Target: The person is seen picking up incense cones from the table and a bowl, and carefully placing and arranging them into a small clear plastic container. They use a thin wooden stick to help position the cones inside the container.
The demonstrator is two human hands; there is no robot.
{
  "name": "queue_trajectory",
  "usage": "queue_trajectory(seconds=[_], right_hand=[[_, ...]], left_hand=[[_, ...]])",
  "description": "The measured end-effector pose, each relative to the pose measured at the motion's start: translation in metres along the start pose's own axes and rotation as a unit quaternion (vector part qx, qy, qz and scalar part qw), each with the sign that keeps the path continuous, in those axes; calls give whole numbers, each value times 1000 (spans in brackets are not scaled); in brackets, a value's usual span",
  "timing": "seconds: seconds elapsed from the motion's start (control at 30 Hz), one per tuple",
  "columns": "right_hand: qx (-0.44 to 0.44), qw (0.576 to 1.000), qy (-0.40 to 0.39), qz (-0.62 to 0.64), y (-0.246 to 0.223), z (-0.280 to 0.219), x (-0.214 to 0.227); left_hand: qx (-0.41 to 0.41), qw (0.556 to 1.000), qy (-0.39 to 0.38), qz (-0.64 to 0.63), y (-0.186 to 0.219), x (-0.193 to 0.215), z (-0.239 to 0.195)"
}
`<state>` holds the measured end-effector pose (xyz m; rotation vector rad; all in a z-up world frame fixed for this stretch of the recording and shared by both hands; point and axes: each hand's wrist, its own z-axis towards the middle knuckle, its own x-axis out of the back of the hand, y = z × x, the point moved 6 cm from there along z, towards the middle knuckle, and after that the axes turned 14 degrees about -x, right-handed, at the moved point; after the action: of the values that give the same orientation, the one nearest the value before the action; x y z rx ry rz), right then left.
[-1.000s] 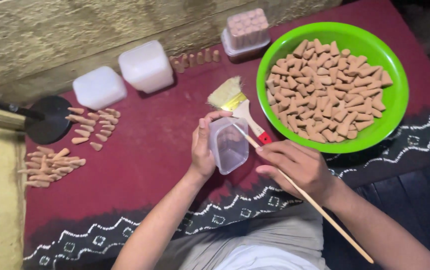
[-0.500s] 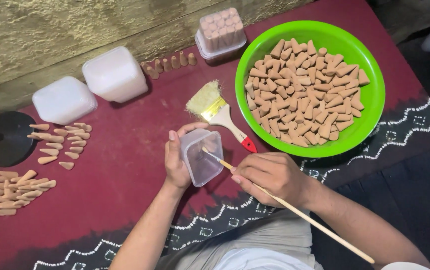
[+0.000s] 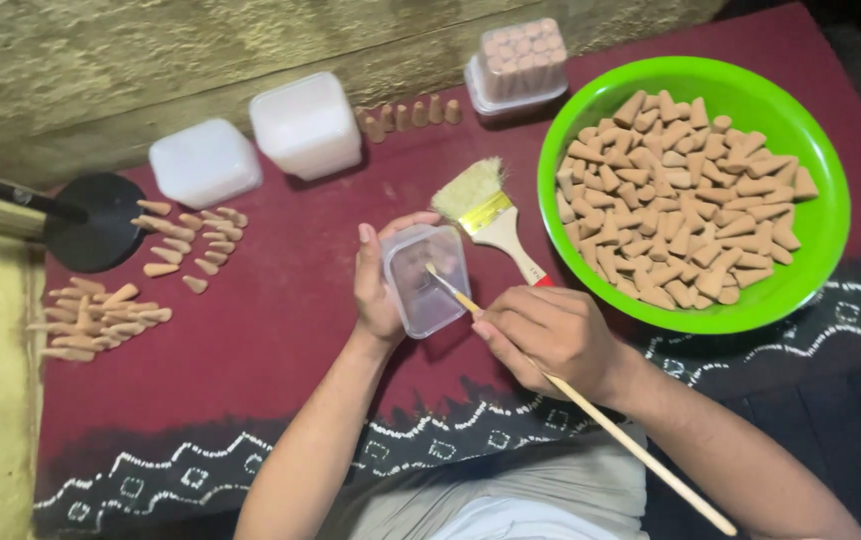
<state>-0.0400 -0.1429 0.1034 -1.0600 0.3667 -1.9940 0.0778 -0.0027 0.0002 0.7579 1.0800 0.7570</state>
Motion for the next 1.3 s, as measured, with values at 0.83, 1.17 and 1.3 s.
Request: queue_trajectory(seconds=[0.83,1.17,1.3], right_hand=[[3,993,-17,115,-18,52,-41],[42,987,-38,152,-31,90,-52],[53,984,-68,159,-32,101,-73]], left_hand=[[-30,987,14,-157,-11,42,22],[-83,986,40,-141,25,65,36],[-66,976,58,-198,10,106,51]])
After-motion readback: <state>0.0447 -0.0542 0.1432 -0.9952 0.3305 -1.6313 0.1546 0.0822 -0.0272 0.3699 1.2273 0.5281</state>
